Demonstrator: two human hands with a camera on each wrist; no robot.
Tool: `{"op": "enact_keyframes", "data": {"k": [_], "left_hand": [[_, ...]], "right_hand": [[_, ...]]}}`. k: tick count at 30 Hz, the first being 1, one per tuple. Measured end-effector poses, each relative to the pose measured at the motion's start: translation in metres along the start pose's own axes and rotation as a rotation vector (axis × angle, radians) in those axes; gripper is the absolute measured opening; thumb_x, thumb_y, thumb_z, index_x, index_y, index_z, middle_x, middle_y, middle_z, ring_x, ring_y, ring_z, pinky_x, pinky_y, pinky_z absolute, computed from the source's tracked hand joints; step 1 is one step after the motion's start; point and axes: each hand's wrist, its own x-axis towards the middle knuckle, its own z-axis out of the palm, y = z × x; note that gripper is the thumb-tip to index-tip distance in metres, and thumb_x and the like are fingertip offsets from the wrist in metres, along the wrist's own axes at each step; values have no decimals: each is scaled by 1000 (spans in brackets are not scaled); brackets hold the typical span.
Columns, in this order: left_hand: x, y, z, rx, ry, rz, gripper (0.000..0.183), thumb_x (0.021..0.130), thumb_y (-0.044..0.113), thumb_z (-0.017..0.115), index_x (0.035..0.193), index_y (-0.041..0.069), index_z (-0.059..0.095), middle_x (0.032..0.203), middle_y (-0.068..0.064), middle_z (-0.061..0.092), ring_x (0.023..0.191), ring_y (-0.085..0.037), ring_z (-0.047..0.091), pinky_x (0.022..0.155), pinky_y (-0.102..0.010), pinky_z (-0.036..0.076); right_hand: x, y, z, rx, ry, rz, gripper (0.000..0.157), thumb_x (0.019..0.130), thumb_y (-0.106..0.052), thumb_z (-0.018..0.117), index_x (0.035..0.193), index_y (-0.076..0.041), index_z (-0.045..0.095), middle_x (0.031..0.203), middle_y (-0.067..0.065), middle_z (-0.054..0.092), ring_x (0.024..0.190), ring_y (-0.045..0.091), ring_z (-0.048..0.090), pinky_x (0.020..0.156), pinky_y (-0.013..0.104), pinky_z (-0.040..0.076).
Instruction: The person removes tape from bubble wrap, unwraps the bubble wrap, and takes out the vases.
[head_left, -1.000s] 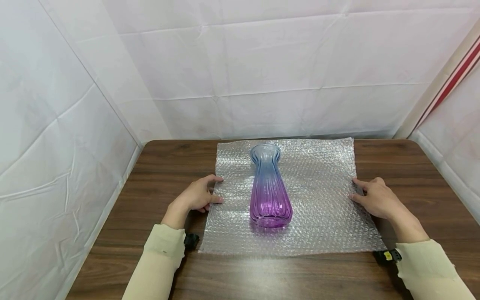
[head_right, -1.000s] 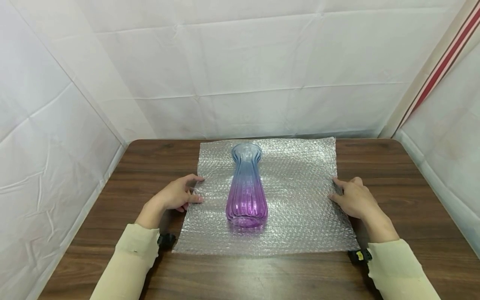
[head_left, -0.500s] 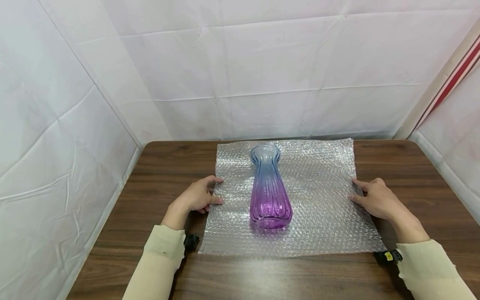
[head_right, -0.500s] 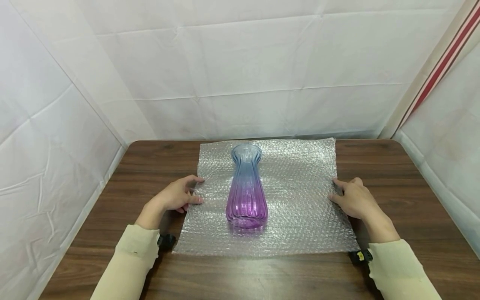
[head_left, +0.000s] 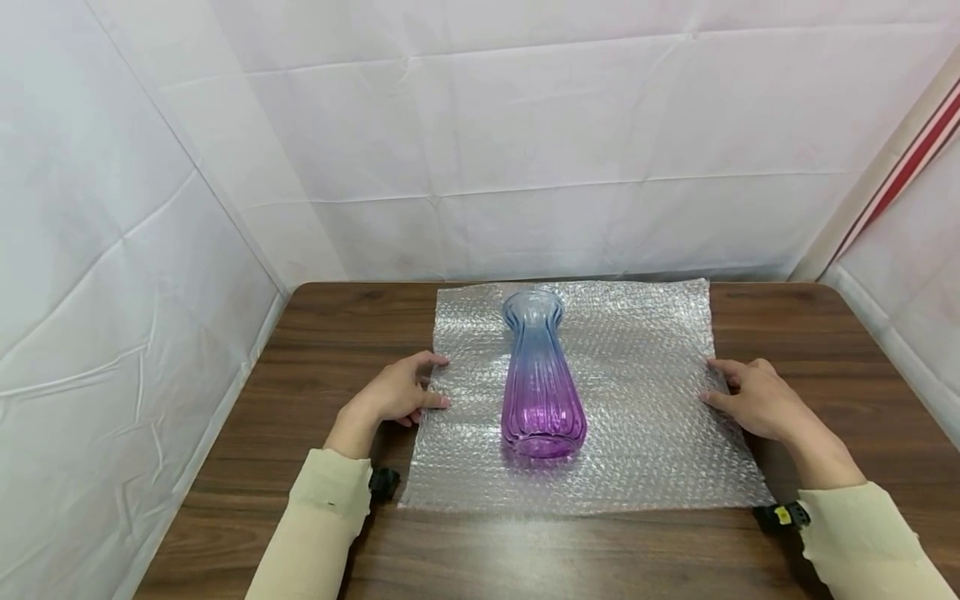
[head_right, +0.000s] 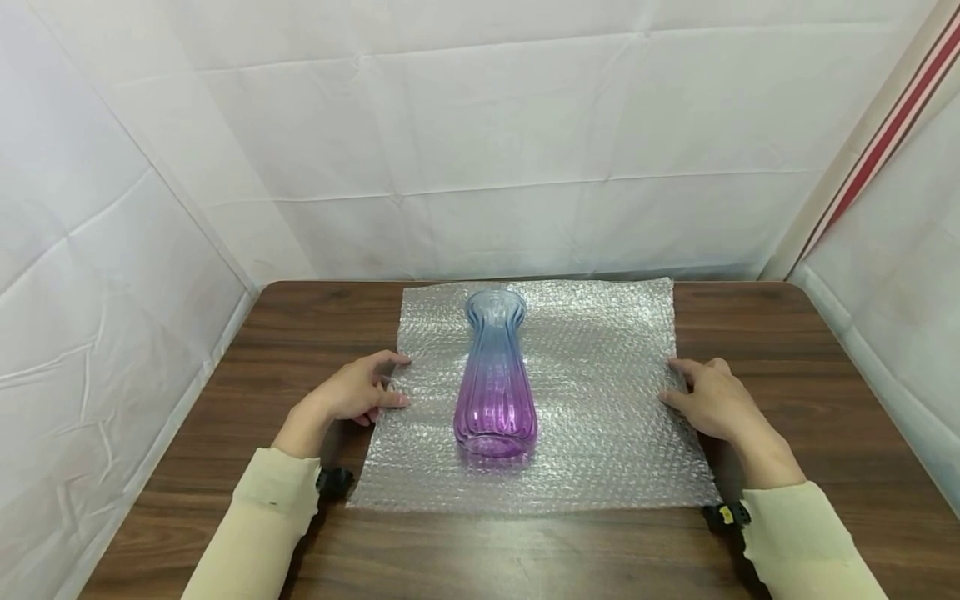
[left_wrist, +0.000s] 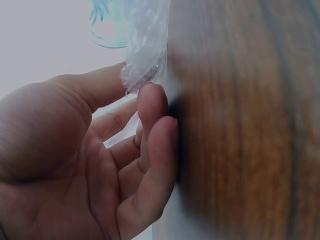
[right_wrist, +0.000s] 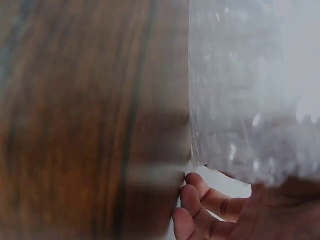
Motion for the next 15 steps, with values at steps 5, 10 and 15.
{"op": "enact_keyframes", "data": {"k": [5, 10, 15], "left_hand": [[0, -2, -5, 10, -15, 1, 67, 91, 29, 82, 151, 31, 52, 92, -12, 67, 64, -22, 62, 57, -34, 56], [-1, -6, -11, 38, 28, 18, 66, 92, 34, 80, 152, 27, 52, 103, -12, 70, 66, -23, 62, 58, -34, 54], [-5, -6, -18, 132, 102, 51, 63, 97, 40, 73, 151, 17, 52, 89, -9, 64, 66, -21, 58, 59, -32, 48]], "right_hand": [[-1, 4, -2, 24, 7, -18, 72, 100, -35, 68, 151, 9, 43, 125, 42, 56, 118, 55, 50, 85, 64, 49], [-4, 6, -9, 42, 4, -34, 70, 101, -34, 68, 148, 12, 44, 122, 40, 63, 114, 56, 61, 83, 62, 53], [-9, 4, -17, 38, 0, -12, 72, 104, -40, 62, 149, 13, 43, 102, 27, 65, 78, 30, 62, 68, 43, 50]]}}
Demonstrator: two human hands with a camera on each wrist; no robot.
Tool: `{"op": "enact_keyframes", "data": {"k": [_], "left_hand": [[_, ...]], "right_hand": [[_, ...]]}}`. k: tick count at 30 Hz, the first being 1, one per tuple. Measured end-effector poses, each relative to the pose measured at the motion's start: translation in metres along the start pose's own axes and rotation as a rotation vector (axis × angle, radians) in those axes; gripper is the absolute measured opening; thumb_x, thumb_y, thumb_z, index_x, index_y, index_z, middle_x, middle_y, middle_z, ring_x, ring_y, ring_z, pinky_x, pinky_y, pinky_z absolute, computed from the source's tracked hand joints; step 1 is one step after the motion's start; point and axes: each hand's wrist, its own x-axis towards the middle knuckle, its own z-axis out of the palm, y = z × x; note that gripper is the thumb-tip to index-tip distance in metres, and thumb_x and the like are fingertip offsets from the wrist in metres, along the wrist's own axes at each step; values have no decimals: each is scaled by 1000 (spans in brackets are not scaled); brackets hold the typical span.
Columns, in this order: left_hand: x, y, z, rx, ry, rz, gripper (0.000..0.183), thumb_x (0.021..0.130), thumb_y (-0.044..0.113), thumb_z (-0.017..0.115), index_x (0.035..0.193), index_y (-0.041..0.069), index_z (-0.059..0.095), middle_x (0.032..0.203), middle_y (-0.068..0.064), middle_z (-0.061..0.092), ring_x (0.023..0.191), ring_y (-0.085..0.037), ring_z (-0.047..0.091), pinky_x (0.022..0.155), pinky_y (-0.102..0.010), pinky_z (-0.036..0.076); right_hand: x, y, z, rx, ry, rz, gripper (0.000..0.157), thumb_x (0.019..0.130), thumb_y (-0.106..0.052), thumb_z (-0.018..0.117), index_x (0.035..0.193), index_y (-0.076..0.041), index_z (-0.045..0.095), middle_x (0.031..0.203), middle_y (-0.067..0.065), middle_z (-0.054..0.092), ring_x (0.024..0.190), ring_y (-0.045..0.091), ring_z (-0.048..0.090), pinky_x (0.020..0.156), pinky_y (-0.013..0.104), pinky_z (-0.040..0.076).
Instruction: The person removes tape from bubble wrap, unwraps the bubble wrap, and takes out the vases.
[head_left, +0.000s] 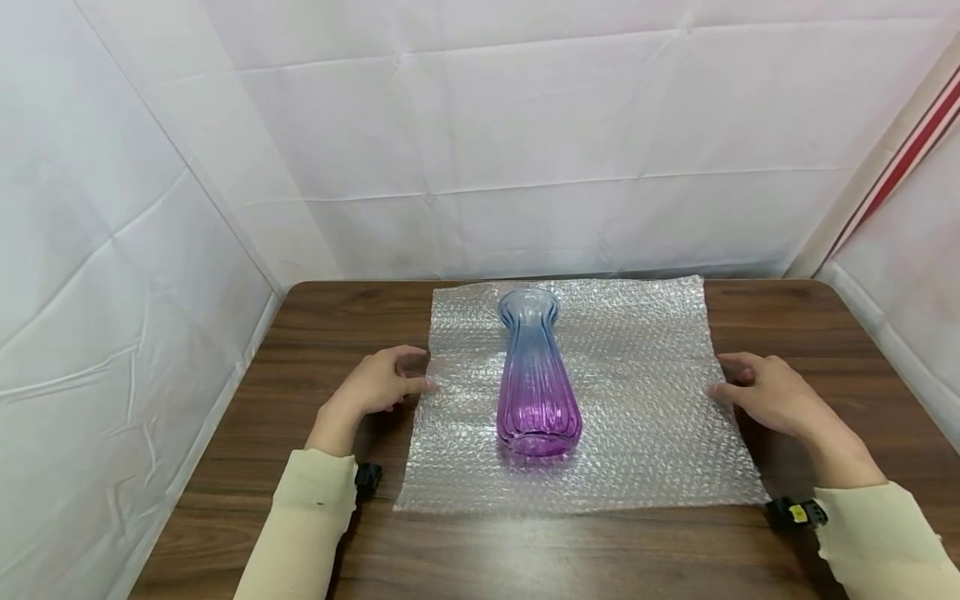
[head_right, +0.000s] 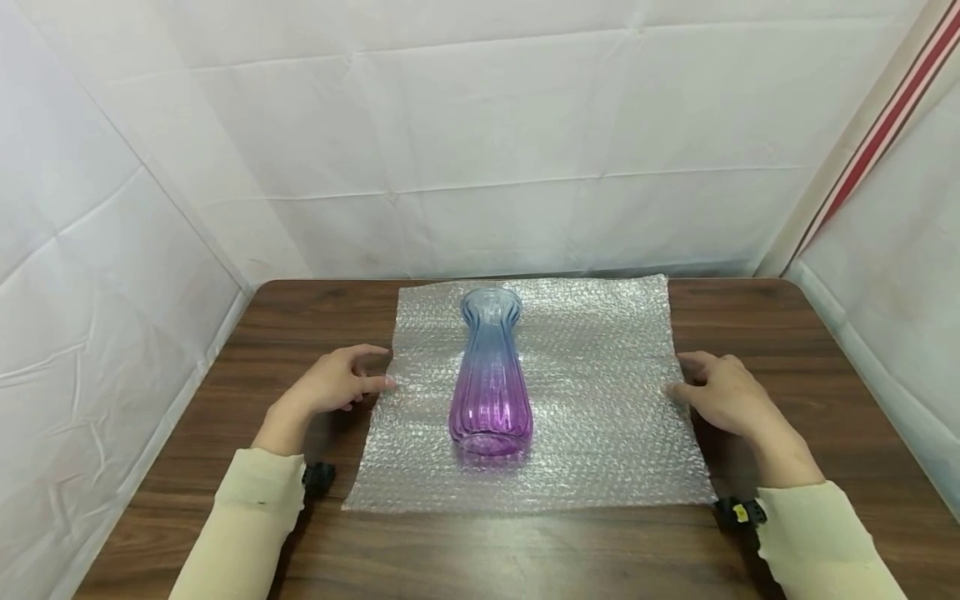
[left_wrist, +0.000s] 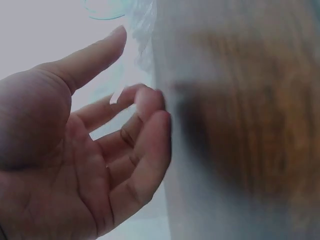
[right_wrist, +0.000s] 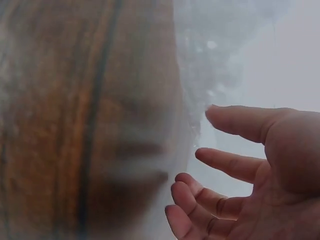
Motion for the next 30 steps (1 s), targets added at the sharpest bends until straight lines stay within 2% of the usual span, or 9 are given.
{"op": "enact_keyframes", "data": {"k": [1, 4, 6, 8, 12, 15, 19, 24, 30], "left_hand": [[-1, 2, -1, 16, 15, 5, 62, 98, 41, 72, 151, 15, 52, 90, -8, 63, 66, -20, 57, 60, -32, 46], [-5, 8, -6, 57, 71, 21, 61, 99, 43, 69, 151, 14, 52, 100, -8, 64, 75, -21, 56, 66, -34, 46], [-7, 12, -8, 72, 105, 40, 60, 101, 43, 67, 151, 13, 52, 109, -11, 65, 85, -24, 60, 73, -39, 50], [-9, 16, -11, 76, 129, 56, 61, 101, 44, 66, 152, 14, 51, 123, -14, 63, 102, -29, 62, 85, -47, 52], [-12, 26, -13, 75, 156, 81, 64, 102, 47, 63, 155, 14, 46, 142, -18, 56, 129, -37, 55, 104, -59, 47], [-12, 33, -12, 67, 164, 101, 65, 104, 47, 60, 157, 13, 43, 146, -19, 54, 134, -39, 53, 107, -60, 46], [-14, 41, -10, 64, 168, 124, 66, 106, 47, 56, 159, 11, 39, 149, -20, 52, 137, -40, 51, 109, -60, 45], [-16, 49, -9, 70, 162, 132, 68, 106, 47, 56, 160, 12, 35, 151, -20, 51, 140, -40, 49, 111, -60, 44], [-19, 56, -10, 85, 143, 151, 70, 105, 49, 57, 160, 11, 35, 150, -19, 53, 139, -39, 51, 112, -60, 44]], "right_hand": [[-1, -1, -1, 5, -1, 7, 72, 105, -41, 60, 149, 12, 42, 98, 23, 62, 72, 24, 56, 65, 39, 47], [-2, -5, -5, 24, 17, 1, 70, 107, -41, 57, 150, 11, 41, 105, 32, 61, 76, 36, 62, 67, 45, 51], [-2, -9, -6, 44, 36, -11, 69, 107, -41, 55, 151, 10, 41, 115, 39, 62, 94, 48, 66, 75, 55, 55], [-2, -13, -8, 64, 59, -31, 69, 107, -42, 55, 151, 9, 43, 130, 40, 60, 117, 56, 60, 86, 65, 53], [-3, -25, -10, 95, 87, -66, 69, 108, -46, 53, 152, 6, 45, 129, 33, 64, 118, 51, 61, 88, 65, 52], [-3, -36, -13, 94, 106, -90, 69, 107, -47, 53, 152, 5, 46, 122, 28, 66, 108, 42, 63, 82, 53, 53], [-5, -50, -17, 84, 113, -100, 70, 106, -49, 54, 152, 4, 46, 117, 22, 64, 100, 32, 58, 77, 42, 48], [-10, -63, -23, 79, 90, -89, 72, 105, -53, 53, 154, 0, 45, 132, 27, 58, 111, 35, 57, 83, 47, 50], [-15, -71, -31, 59, 103, -126, 66, 106, -49, 56, 151, -1, 50, 126, 22, 65, 108, 32, 60, 82, 44, 50]]}}
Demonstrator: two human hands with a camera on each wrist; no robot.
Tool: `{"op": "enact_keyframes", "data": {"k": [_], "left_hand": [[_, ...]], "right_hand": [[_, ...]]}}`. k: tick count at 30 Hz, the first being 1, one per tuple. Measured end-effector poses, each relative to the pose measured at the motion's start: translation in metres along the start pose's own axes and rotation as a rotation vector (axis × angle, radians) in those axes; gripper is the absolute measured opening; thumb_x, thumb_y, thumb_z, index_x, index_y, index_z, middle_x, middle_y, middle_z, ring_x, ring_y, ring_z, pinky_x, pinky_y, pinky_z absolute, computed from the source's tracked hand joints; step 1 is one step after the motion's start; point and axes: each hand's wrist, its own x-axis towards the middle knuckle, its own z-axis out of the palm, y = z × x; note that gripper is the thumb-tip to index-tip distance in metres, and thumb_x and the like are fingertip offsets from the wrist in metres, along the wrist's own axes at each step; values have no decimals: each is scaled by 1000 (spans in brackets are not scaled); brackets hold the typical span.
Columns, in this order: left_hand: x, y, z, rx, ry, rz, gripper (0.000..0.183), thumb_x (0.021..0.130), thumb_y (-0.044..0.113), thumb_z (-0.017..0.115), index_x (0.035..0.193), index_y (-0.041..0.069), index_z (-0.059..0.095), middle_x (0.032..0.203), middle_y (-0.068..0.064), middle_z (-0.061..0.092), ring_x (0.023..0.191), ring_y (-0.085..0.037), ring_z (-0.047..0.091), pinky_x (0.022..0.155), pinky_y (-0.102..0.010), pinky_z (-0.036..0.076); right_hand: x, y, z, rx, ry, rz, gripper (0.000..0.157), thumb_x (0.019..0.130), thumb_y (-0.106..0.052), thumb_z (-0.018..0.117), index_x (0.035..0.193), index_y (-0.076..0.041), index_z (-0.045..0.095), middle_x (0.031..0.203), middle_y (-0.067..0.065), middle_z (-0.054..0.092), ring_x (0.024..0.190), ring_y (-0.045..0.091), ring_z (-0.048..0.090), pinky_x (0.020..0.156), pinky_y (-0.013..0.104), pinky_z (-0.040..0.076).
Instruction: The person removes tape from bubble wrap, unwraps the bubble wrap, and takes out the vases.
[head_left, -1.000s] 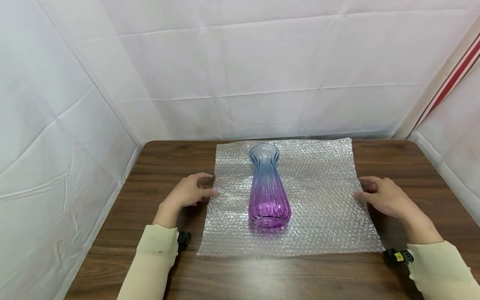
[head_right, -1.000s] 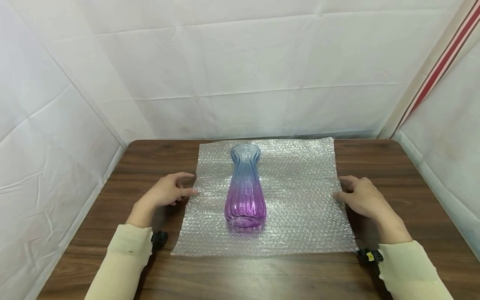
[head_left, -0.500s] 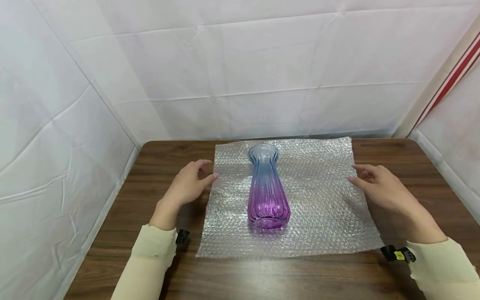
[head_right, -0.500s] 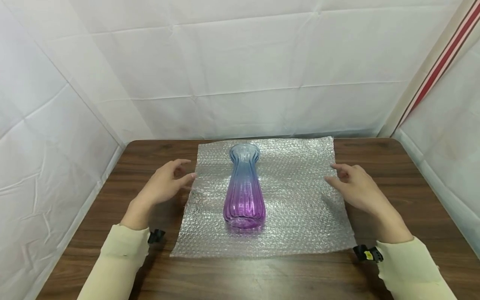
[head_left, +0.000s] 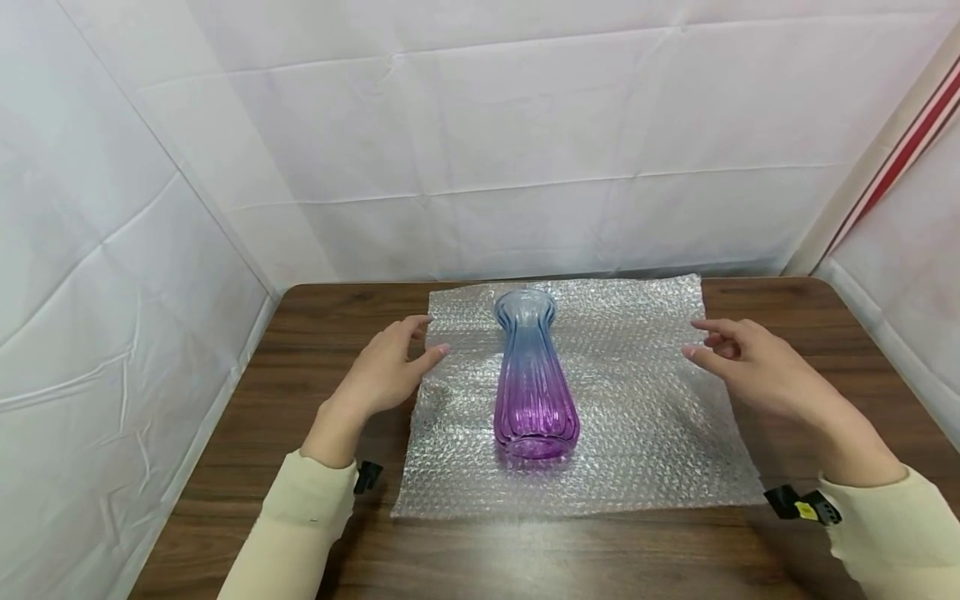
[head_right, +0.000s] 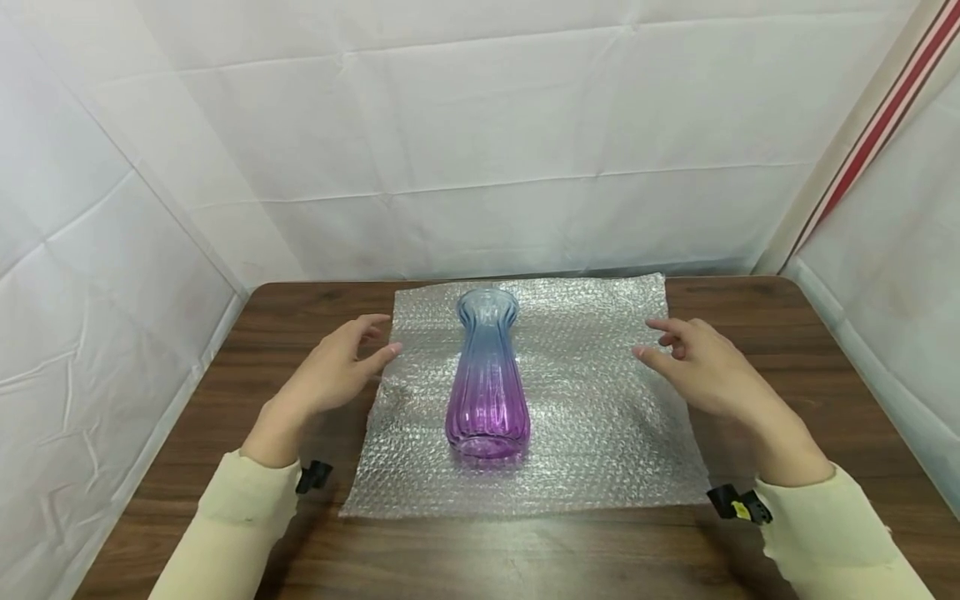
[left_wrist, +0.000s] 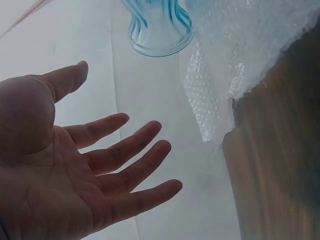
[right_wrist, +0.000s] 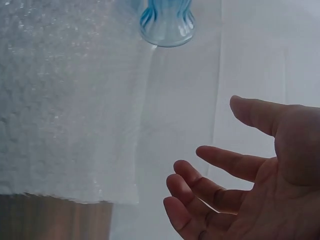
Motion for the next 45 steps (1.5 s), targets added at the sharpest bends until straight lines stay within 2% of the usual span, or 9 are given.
{"op": "enact_keyframes", "data": {"k": [3, 11, 16, 20, 25, 27, 34, 39, 45], "left_hand": [[-1, 3, -1, 19, 0, 13, 69, 105, 50, 56, 160, 12, 37, 149, -18, 55, 138, -38, 52, 112, -59, 44], [-3, 13, 0, 38, -10, 52, 68, 106, 52, 54, 159, 13, 39, 148, -17, 56, 135, -37, 54, 109, -58, 46], [-1, 17, 6, 9, -28, 54, 71, 105, 56, 51, 160, 13, 37, 152, -16, 53, 137, -37, 54, 110, -59, 46], [1, 19, 11, -27, -45, 39, 76, 105, 60, 49, 162, 12, 33, 154, -18, 51, 139, -39, 53, 111, -60, 44], [4, 20, 17, -52, -52, 17, 80, 104, 64, 46, 163, 12, 30, 153, -19, 51, 139, -39, 53, 112, -60, 44], [5, 21, 19, -55, -54, 14, 81, 104, 65, 45, 163, 12, 29, 152, -19, 53, 137, -39, 55, 111, -60, 45], [10, 21, 27, -91, -78, -2, 81, 104, 66, 44, 164, 14, 27, 151, -19, 54, 130, -37, 60, 108, -58, 48], [13, 22, 34, -117, -100, -14, 82, 104, 66, 44, 165, 15, 24, 150, -17, 55, 126, -35, 63, 106, -57, 50], [19, 23, 43, -131, -108, -7, 86, 104, 66, 44, 165, 11, 22, 142, -17, 60, 122, -33, 65, 105, -55, 51]], "right_hand": [[0, -4, -4, -4, 1, -11, 66, 105, -49, 56, 151, -1, 51, 124, 20, 66, 106, 30, 61, 82, 43, 50], [3, -21, -5, 19, -21, -45, 67, 105, -50, 56, 153, -4, 48, 129, 21, 66, 113, 34, 64, 88, 51, 52], [8, -31, 1, 60, -63, -41, 73, 106, -53, 54, 158, -4, 39, 136, 25, 60, 118, 40, 63, 84, 50, 56], [11, -35, 8, 82, -90, -24, 80, 105, -56, 51, 162, -4, 30, 145, 28, 51, 125, 45, 59, 87, 55, 56], [14, -42, 17, 111, -107, -26, 80, 106, -57, 48, 163, -5, 27, 147, 28, 47, 127, 48, 56, 90, 58, 55], [16, -45, 22, 137, -114, -34, 79, 107, -56, 48, 163, -4, 27, 147, 28, 48, 125, 47, 58, 89, 54, 56], [27, -56, 42, 270, -160, -40, 78, 107, -50, 52, 162, -1, 27, 141, 29, 54, 96, 31, 69, 76, 41, 60], [34, -63, 56, 311, -193, -24, 79, 106, -52, 53, 163, -3, 27, 140, 26, 55, 96, 31, 68, 77, 42, 61], [42, -71, 70, 373, -240, -7, 81, 106, -54, 52, 164, -4, 24, 141, 28, 53, 104, 35, 67, 80, 44, 62]]}}
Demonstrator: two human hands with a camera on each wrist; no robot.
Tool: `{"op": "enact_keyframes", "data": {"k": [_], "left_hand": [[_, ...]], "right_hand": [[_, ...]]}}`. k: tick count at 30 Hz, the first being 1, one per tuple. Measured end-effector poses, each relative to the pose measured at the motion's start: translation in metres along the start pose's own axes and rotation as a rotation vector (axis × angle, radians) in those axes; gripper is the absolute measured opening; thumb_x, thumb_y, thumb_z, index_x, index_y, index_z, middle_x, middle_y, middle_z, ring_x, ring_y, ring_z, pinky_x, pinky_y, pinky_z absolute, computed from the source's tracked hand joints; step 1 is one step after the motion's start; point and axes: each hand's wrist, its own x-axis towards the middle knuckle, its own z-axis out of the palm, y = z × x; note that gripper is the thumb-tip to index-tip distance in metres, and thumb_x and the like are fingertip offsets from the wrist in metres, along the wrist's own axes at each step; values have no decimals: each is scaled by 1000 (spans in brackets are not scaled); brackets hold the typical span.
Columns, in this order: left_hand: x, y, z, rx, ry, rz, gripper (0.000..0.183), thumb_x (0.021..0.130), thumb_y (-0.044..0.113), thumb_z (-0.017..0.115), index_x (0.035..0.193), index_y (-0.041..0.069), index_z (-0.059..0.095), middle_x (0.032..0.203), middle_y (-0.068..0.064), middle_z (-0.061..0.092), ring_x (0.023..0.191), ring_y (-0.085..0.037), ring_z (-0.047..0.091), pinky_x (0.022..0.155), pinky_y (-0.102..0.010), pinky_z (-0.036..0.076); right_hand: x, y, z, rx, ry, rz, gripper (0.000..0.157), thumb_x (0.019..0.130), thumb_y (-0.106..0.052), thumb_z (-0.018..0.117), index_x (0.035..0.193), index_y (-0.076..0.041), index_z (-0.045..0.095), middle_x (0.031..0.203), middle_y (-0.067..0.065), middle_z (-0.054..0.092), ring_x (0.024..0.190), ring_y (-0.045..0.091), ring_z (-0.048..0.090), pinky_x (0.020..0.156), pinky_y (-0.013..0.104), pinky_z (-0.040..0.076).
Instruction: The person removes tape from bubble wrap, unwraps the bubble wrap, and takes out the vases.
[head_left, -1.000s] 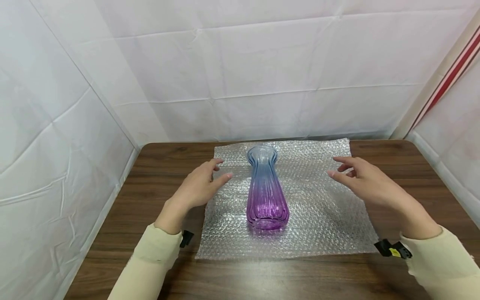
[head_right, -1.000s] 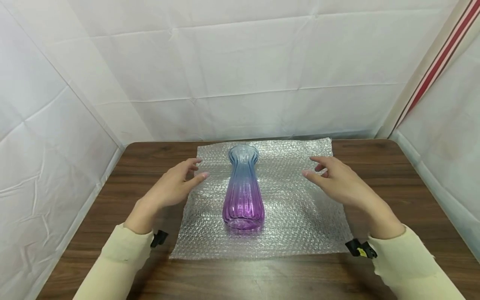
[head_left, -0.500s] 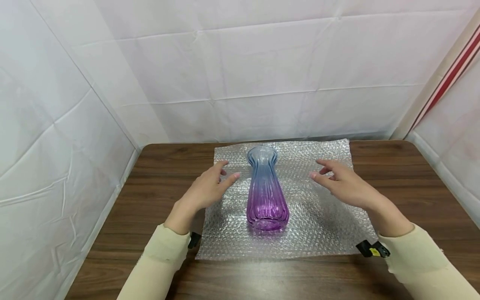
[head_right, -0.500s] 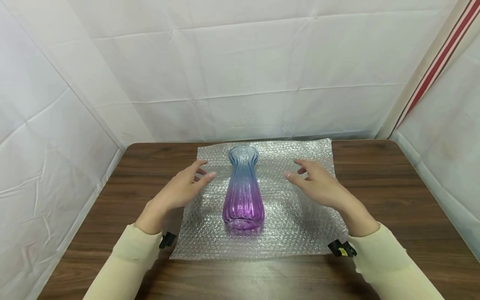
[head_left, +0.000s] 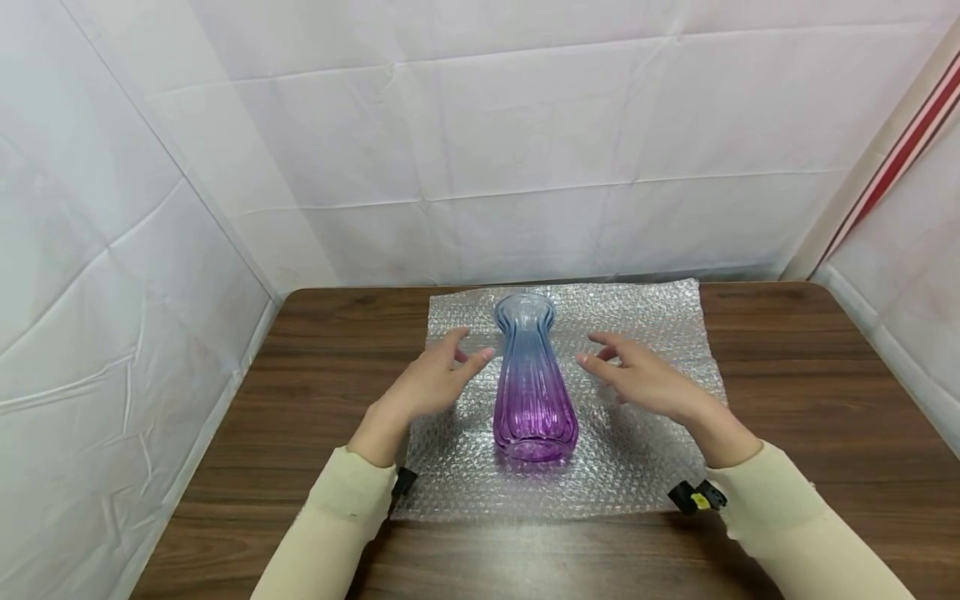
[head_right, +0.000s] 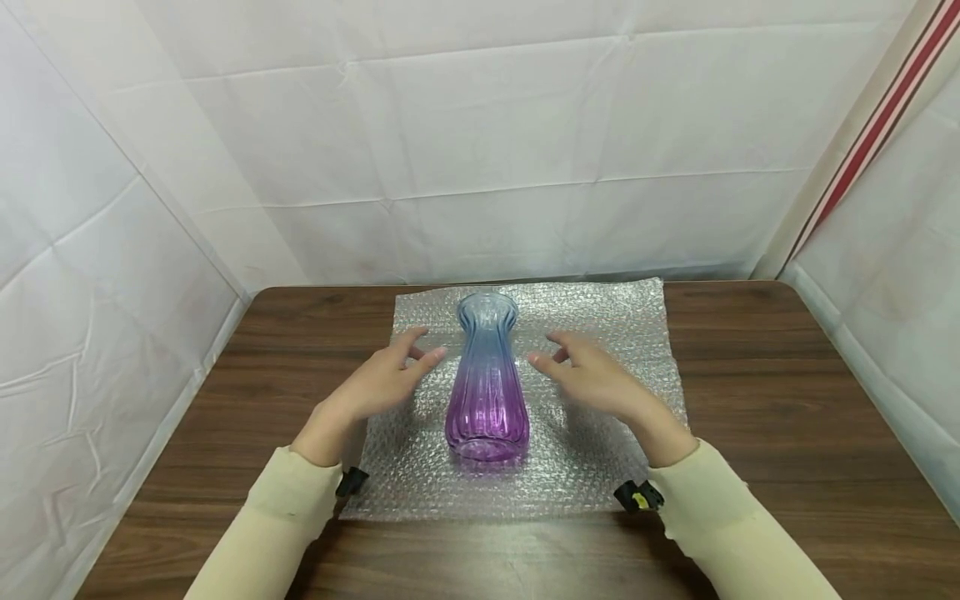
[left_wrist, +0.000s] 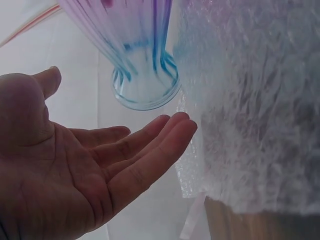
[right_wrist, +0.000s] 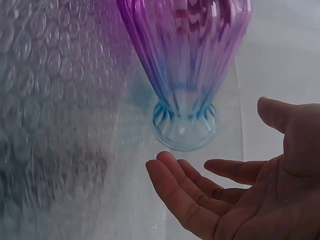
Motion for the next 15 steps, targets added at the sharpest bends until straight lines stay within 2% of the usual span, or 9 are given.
{"op": "enact_keyframes", "data": {"k": [5, 11, 13, 15], "left_hand": [[5, 0, 5, 3, -12, -12, 87, 103, 70, 40, 166, 12, 21, 140, -16, 62, 121, -33, 66, 105, -55, 51], [8, -1, 11, -4, -37, -41, 90, 101, 74, 35, 167, 14, 19, 146, -18, 59, 125, -36, 65, 108, -57, 49], [9, 0, 13, -14, -45, -46, 92, 101, 75, 35, 167, 15, 18, 147, -18, 59, 117, -35, 69, 108, -57, 49], [10, 0, 14, -26, -53, -51, 94, 100, 77, 35, 167, 15, 16, 147, -18, 59, 101, -32, 74, 105, -55, 51]], "right_hand": [[8, -3, 10, 30, -15, 19, 81, 106, -55, 52, 164, -5, 24, 140, 28, 54, 102, 34, 68, 80, 43, 62], [15, -10, 21, 56, -27, 44, 82, 105, -57, 51, 164, -6, 25, 141, 27, 55, 105, 34, 70, 83, 44, 63], [16, -12, 25, 66, -34, 42, 83, 105, -58, 51, 164, -5, 25, 141, 29, 55, 108, 37, 70, 84, 45, 63], [18, -12, 28, 79, -40, 45, 84, 105, -59, 50, 164, -5, 24, 142, 30, 54, 111, 39, 70, 85, 46, 63]]}}
